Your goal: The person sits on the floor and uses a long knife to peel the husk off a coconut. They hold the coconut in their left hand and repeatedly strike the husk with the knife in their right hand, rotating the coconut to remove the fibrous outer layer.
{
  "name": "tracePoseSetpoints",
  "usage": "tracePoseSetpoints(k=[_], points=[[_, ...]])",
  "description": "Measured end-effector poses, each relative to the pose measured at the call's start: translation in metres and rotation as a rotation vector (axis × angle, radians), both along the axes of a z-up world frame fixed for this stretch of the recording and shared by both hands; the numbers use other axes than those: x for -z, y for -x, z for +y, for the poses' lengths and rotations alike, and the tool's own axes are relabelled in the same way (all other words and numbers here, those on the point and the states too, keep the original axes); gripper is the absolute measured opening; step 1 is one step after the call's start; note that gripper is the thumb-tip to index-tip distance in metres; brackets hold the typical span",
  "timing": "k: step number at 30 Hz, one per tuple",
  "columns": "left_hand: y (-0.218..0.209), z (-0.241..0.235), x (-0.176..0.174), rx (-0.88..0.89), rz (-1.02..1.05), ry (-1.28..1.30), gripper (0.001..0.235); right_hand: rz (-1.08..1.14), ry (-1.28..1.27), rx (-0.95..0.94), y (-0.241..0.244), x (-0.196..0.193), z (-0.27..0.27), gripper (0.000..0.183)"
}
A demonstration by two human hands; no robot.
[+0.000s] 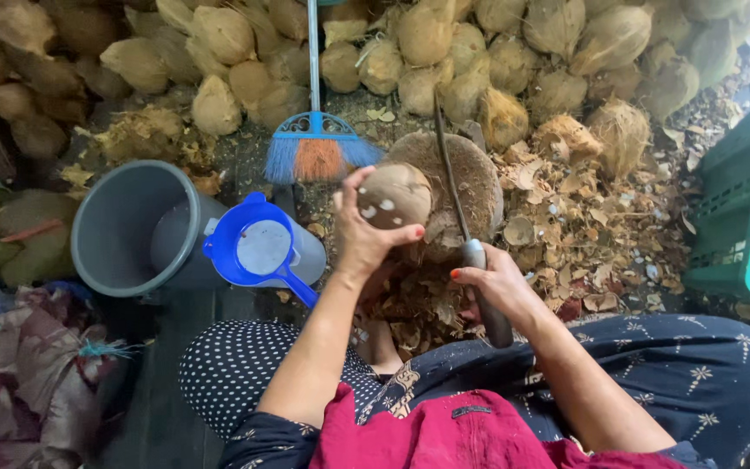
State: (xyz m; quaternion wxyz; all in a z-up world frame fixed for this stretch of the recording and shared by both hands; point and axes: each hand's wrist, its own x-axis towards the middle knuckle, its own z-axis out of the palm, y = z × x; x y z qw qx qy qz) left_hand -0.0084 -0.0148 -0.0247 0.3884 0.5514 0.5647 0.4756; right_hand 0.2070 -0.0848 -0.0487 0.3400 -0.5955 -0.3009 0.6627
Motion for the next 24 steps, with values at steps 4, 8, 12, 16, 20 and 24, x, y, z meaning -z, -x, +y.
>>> tracePoseSetpoints(k=[4, 8, 12, 16, 20, 24], points=[[-0.015, -0.001, 0.013, -0.014, 0.158, -0.053, 0.115, -0.016, 0.012, -0.017, 0.001, 0.004, -0.008, 0.023], [-0.016, 0.0, -0.001, 0.0, 0.146, 0.004, 0.115, 0.034, -0.08, 0.0, -0.007, -0.033, -0.01, 0.025], [-0.009, 0.012, 0.008, 0.018, 0.168, 0.055, 0.117, 0.001, -0.703, 0.055, -0.019, -0.066, -0.01, 0.026], [-0.012, 0.009, -0.004, 0.029, 0.212, 0.074, 0.115, 0.055, -0.954, 0.17, 0.006, -0.012, -0.002, 0.013], [-0.012, 0.009, -0.008, 0.095, 0.155, 0.094, 0.116, 0.159, 0.063, 0.036, 0.012, 0.016, -0.003, 0.019], [-0.009, 0.014, 0.002, 0.2, 0.099, 0.098, 0.121, 0.126, -0.103, 0.074, -0.008, -0.04, 0.0, 0.016]])
